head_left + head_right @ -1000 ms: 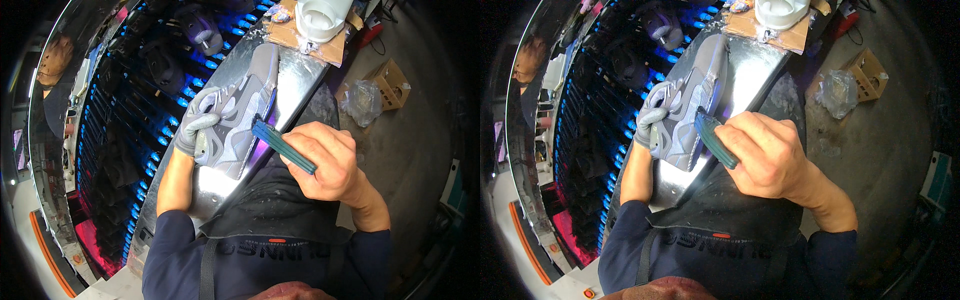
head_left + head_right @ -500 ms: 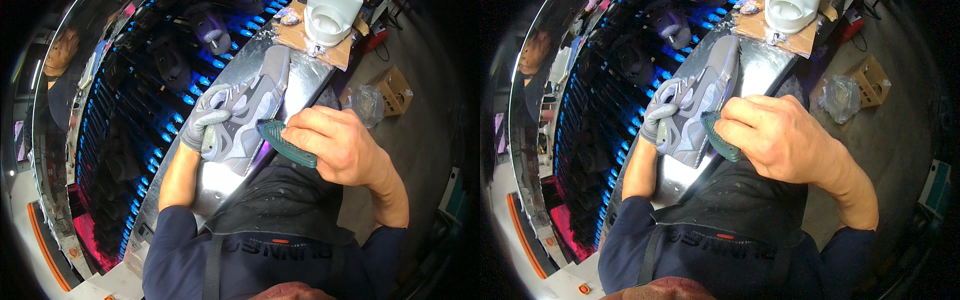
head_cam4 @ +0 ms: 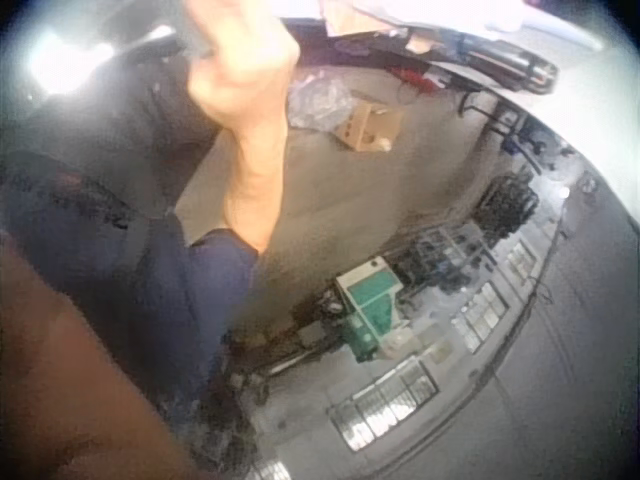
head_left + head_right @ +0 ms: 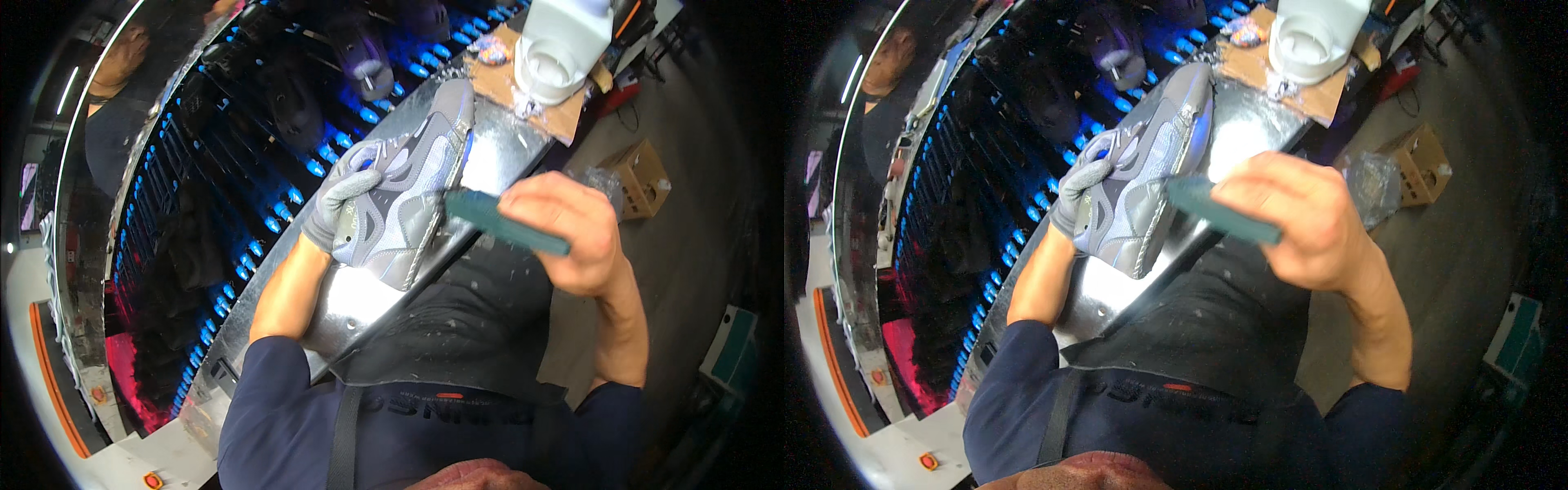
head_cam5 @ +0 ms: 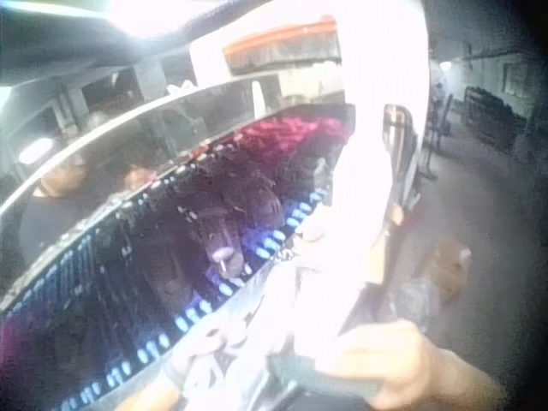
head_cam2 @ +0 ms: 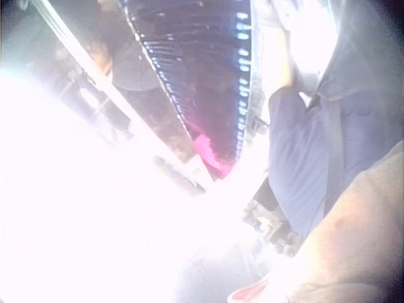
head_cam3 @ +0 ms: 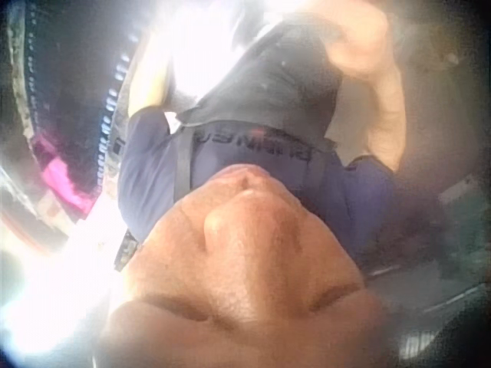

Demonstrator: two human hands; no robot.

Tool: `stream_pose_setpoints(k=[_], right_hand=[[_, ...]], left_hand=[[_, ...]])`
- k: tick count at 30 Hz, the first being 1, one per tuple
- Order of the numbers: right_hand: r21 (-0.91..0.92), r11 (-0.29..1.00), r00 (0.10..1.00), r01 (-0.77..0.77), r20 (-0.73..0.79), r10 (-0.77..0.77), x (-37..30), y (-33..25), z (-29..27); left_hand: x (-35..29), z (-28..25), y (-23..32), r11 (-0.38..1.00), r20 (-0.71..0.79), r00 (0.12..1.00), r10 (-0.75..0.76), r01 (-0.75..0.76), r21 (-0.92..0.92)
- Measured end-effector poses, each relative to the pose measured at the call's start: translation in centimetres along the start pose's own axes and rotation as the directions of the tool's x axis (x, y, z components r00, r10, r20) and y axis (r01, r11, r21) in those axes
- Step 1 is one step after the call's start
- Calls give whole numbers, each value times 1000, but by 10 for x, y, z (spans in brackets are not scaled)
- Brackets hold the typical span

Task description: The person repeatedly applies a white paste to a gray sneaker using a blue brush and scrubs the upper and side panels. The person rotates the shoe to access different areas and continues scrubbing throughout the clip.

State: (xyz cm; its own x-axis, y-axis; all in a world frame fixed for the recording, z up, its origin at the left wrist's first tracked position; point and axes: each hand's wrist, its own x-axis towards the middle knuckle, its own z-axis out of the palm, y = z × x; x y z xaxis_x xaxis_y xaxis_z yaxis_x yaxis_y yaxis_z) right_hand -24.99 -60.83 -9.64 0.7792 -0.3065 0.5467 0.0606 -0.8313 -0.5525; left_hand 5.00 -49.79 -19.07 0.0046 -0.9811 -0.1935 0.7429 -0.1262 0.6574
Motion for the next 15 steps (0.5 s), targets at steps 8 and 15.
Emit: stream_pose_setpoints(k=[8,15], right_hand=[[741,671,794,-33,-388,468,-47,28,86],[450,878,892,-165,-311,328,-55,-11,33]], left_hand=[[13,47,0,990,129,990,54,-36,-135],[11,53,8,992,87,991,100,-93,-87]])
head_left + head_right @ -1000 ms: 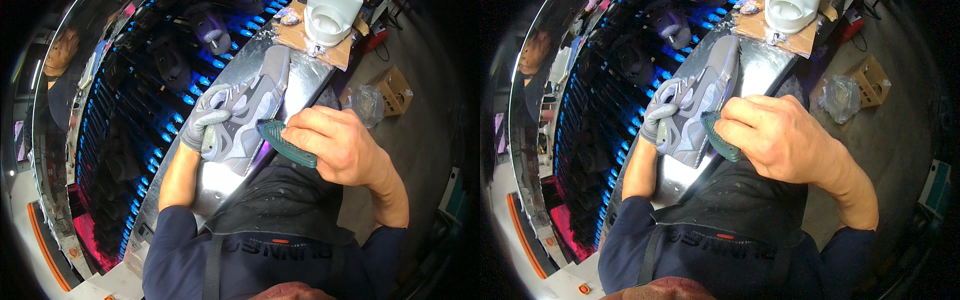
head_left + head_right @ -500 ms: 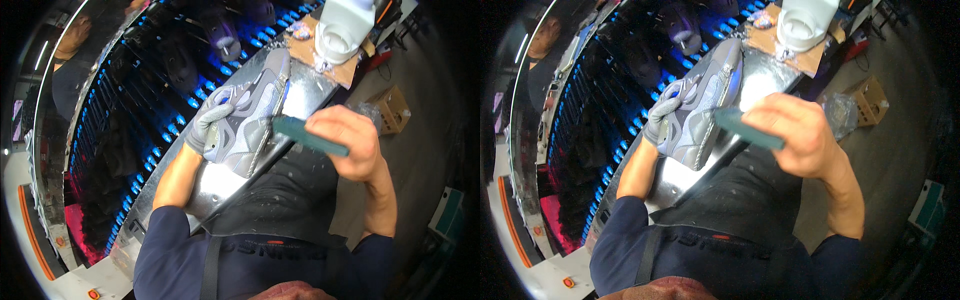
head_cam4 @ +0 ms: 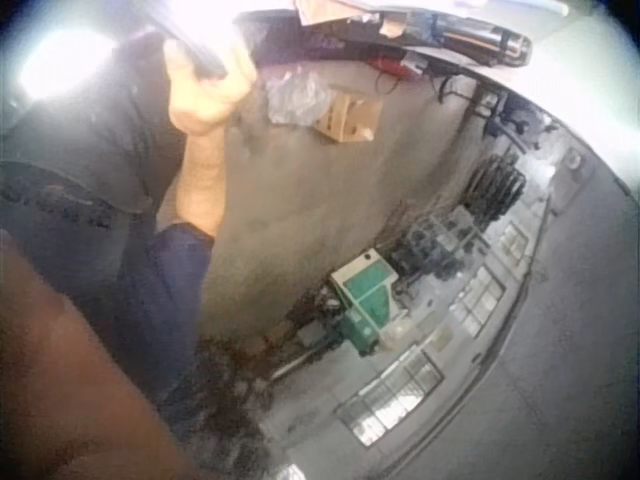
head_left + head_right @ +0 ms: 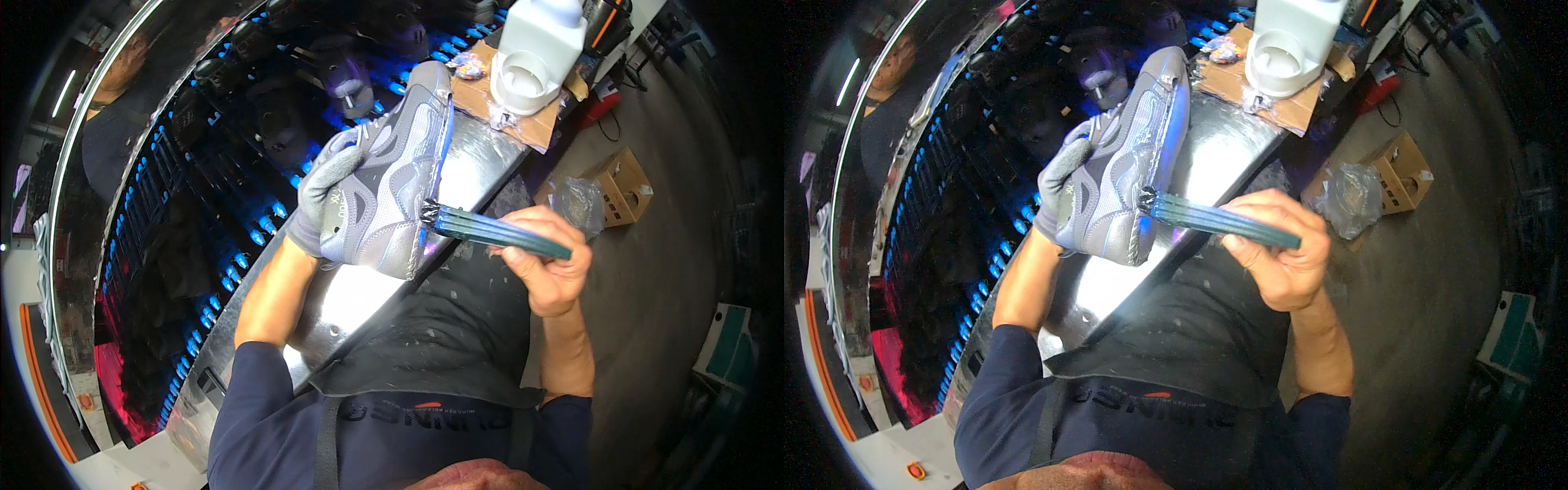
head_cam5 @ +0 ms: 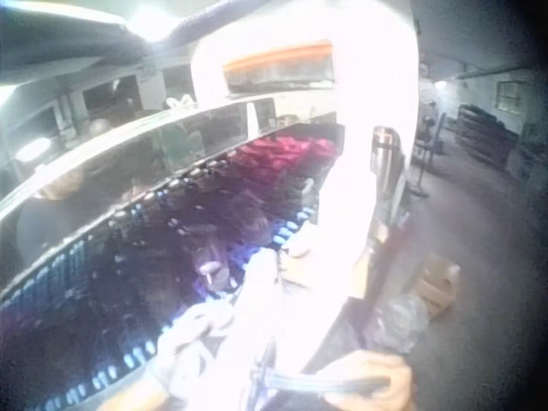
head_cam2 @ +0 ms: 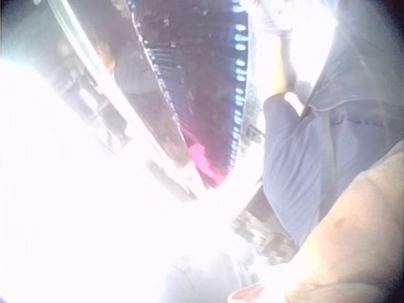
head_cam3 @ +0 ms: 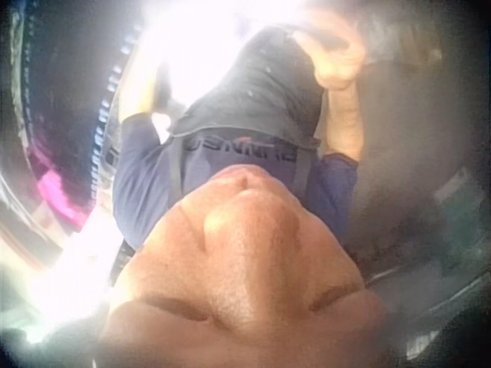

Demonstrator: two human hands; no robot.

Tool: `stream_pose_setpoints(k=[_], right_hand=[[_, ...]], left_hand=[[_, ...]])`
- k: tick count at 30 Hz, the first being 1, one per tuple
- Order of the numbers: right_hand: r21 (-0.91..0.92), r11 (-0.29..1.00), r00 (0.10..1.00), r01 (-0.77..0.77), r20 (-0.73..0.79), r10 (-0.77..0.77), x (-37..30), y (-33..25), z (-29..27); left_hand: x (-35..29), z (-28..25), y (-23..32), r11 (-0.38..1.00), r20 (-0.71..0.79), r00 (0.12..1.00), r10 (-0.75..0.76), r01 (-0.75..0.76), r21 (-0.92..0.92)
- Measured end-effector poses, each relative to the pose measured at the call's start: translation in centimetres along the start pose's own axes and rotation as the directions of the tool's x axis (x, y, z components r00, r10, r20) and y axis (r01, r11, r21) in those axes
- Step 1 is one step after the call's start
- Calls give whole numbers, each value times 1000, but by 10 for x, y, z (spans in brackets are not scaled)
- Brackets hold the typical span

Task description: The person repeatedly applies a white paste to a gray sneaker using a blue brush and scrubs the upper and side panels. The person rotates the shoe to access different areas and continues scrubbing throughout the clip.

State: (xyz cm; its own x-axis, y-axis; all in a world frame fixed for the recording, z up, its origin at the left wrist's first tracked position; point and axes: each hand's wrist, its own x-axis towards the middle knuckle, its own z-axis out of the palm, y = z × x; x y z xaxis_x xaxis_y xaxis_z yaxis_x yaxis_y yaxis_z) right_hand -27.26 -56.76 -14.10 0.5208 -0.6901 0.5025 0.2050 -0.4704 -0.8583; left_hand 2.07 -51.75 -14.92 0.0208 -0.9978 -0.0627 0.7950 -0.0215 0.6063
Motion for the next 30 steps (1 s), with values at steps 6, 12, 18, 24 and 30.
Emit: stream_pose_setpoints(k=[6,12,18,24,30], right_hand=[[-208,972,994,106,5,-108,23,-18,-16],[-327,901,959,284,122,-257,29,-30,-14],[-402,827,913,393,274,-301,41,-40,-19],[-416,773,847,480,450,-283,55,-49,-30],[-421,773,838,474,485,-250,56,-53,-32]], left_hand=[[4,9,5,967,-31,999,44,-35,251],[7,7,16,905,-28,998,51,-34,424],[9,14,18,887,-63,995,82,-44,459],[9,18,22,863,-61,993,106,-61,502],[7,23,25,836,-75,988,132,-71,545]])
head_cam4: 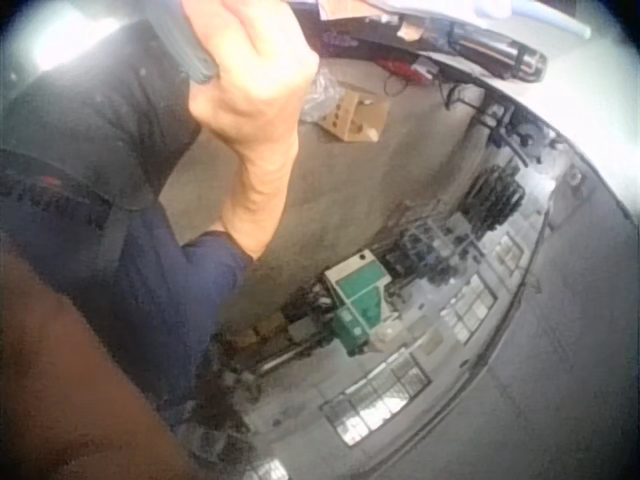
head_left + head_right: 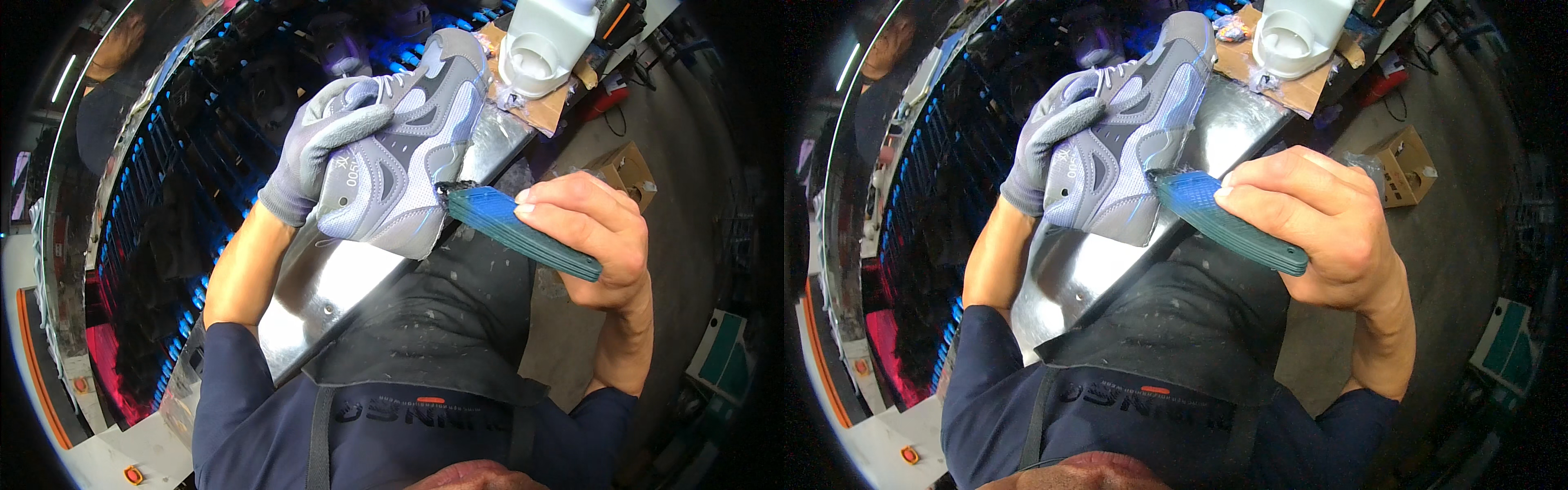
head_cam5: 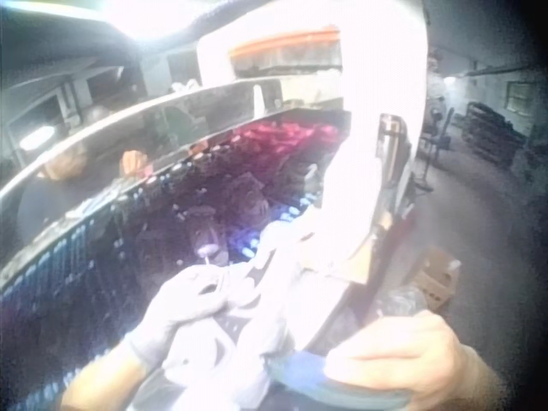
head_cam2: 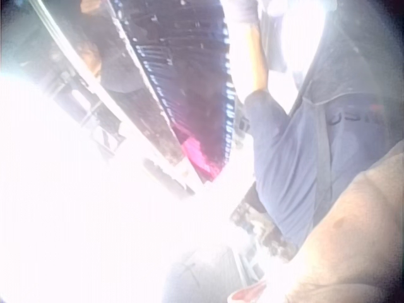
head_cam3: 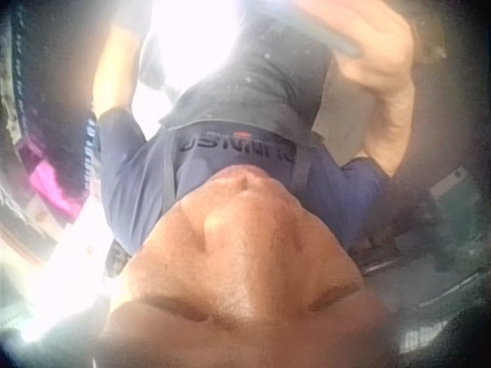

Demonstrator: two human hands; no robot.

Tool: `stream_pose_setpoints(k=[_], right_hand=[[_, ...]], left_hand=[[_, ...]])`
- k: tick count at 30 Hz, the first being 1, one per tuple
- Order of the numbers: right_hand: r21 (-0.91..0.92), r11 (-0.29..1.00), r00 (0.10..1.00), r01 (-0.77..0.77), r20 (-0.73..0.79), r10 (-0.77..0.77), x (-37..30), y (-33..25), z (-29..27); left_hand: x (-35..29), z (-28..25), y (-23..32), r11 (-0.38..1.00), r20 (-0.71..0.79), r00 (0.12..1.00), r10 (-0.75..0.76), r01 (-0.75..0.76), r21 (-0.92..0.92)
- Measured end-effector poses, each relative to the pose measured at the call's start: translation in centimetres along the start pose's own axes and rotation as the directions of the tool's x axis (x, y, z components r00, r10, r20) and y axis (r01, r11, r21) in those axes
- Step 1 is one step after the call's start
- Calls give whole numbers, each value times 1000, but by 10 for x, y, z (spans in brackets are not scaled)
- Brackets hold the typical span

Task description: The person repeatedly applies a white paste to a gray sneaker using a blue brush and scrubs the upper and side panels. The person rotates the shoe to access different areas and continues scrubbing throughout the clip.

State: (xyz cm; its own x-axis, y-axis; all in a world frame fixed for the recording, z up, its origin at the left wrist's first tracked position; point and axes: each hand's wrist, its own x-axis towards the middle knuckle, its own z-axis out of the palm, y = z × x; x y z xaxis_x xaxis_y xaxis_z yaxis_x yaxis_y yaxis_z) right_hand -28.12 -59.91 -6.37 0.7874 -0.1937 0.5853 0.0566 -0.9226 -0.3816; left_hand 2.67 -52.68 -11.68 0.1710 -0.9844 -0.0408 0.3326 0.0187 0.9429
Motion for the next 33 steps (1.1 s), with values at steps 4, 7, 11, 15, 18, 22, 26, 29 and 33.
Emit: stream_pose_setpoints(k=[4,7,11,15,18,22,26,29,33], right_hand=[[-3,1000,1000,-29,-7,29,-5,-6,2],[-6,1000,999,-8,31,8,-1,-7,-2],[-17,999,996,42,76,-40,12,1,-10],[20,999,999,30,21,-31,16,9,-12],[214,972,991,-94,-73,111,-3,20,-10],[713,621,706,-326,-254,661,-39,6,33],[412,870,803,-270,-403,440,-55,3,58],[414,868,861,-275,-296,414,-46,-5,31],[493,800,812,-343,-272,516,-31,3,12]], left_hand=[[6,-1,-4,1000,-12,1000,19,-19,-11],[10,-3,-7,997,-9,999,38,-37,61],[8,-3,-8,994,-46,996,79,-75,81],[11,-1,-8,997,-35,997,65,-66,-48],[15,1,-18,984,-64,993,99,-108,-139],[22,14,-26,964,-28,997,67,-72,-256],[28,-1,-33,940,-30,998,55,-62,-336],[25,-5,-38,980,-68,978,197,-199,-13],[21,11,-26,960,-53,994,95,-106,-259]])
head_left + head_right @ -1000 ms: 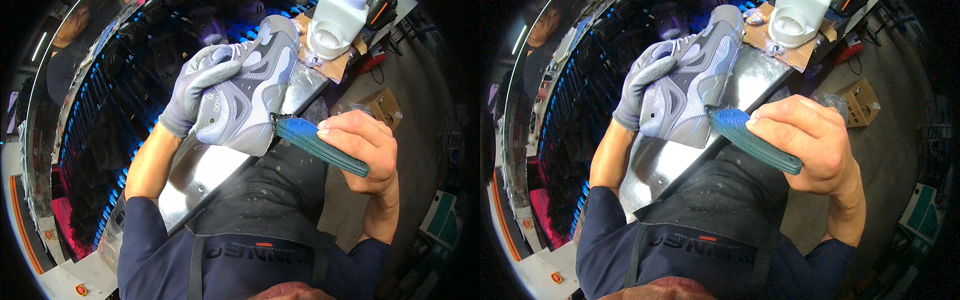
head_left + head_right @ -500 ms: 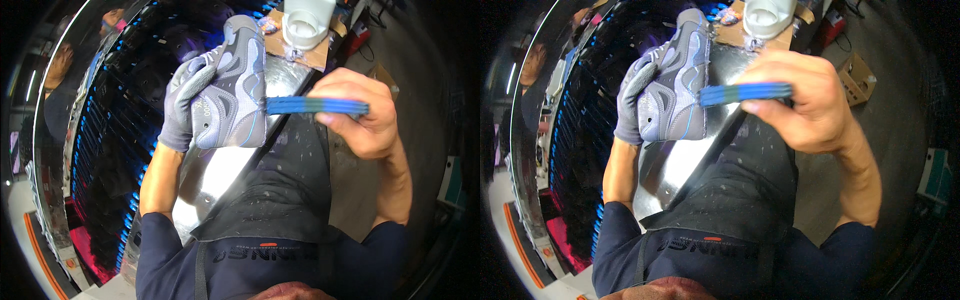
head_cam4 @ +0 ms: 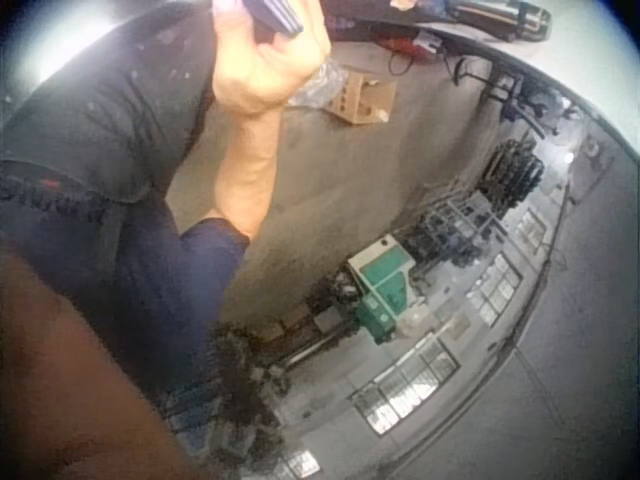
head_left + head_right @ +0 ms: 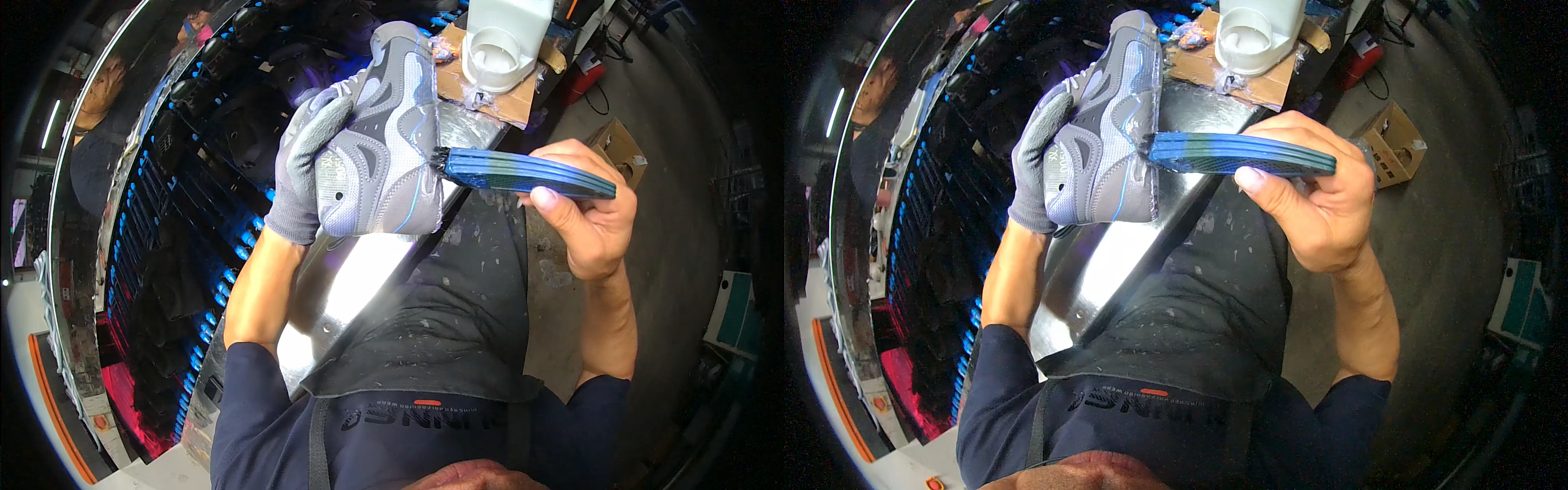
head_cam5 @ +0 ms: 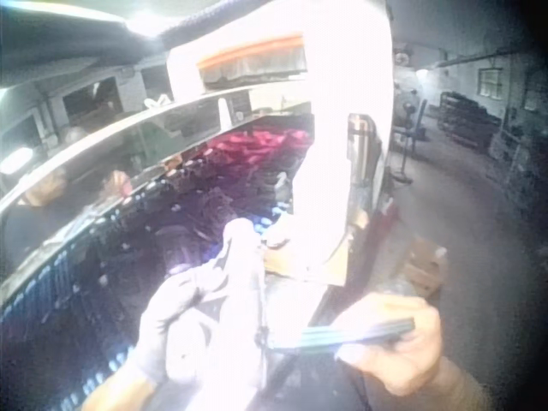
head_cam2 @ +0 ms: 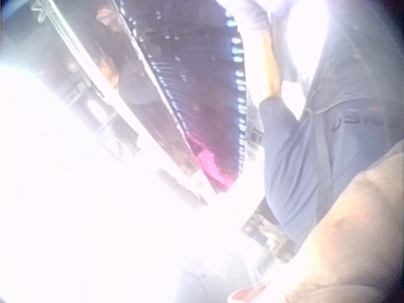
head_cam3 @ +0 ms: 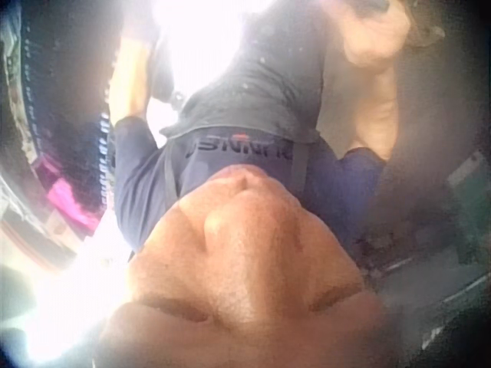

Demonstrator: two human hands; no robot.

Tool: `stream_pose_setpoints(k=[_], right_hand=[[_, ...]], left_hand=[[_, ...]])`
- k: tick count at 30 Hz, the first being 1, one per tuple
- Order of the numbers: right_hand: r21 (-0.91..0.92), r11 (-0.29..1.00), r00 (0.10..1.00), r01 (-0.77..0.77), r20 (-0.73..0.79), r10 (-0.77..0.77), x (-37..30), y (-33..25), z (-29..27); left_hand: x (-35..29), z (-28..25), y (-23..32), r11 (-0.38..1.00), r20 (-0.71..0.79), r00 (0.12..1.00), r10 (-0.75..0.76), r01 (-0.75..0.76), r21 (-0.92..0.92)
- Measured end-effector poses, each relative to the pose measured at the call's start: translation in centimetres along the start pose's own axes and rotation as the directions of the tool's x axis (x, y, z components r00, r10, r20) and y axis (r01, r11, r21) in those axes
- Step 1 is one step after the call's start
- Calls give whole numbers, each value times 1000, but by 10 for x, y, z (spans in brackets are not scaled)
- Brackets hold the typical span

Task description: The person repeatedly applies a white paste to a gray sneaker using a blue brush and scrubs the upper and side panels. The person rotates the shoe to access different areas and continues scrubbing throughout the clip.

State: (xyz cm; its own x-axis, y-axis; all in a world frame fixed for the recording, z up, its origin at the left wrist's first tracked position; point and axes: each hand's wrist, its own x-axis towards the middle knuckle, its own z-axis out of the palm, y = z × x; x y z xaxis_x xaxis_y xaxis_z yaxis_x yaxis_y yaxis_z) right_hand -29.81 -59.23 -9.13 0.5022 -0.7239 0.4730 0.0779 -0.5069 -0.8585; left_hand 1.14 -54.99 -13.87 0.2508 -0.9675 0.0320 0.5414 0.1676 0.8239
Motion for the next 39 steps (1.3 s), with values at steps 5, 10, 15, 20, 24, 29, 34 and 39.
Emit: stream_pose_setpoints(k=[5,10,15,20,24,29,34,39], right_hand=[[-165,950,948,266,221,-227,15,-4,-13],[-257,900,920,351,275,-280,15,-17,-12],[-373,780,854,502,358,-378,19,-22,-20],[-509,594,781,623,454,-429,24,-30,-31],[-521,476,706,708,524,-476,34,-32,-34],[-596,309,671,741,672,-313,39,-56,-44],[-601,242,648,761,711,-273,41,-65,-41],[-661,195,679,725,639,-361,26,-50,-36]], left_hand=[[0,9,11,970,98,992,77,-97,222],[7,-5,6,937,78,983,167,-183,296],[18,-2,8,912,165,969,182,-229,341],[39,-7,10,802,177,968,176,-246,544],[32,51,29,943,146,949,-281,301,-144],[49,56,23,929,267,923,-276,328,-173],[50,57,26,908,317,907,-276,355,-225],[58,50,27,833,447,852,-274,442,-333]])
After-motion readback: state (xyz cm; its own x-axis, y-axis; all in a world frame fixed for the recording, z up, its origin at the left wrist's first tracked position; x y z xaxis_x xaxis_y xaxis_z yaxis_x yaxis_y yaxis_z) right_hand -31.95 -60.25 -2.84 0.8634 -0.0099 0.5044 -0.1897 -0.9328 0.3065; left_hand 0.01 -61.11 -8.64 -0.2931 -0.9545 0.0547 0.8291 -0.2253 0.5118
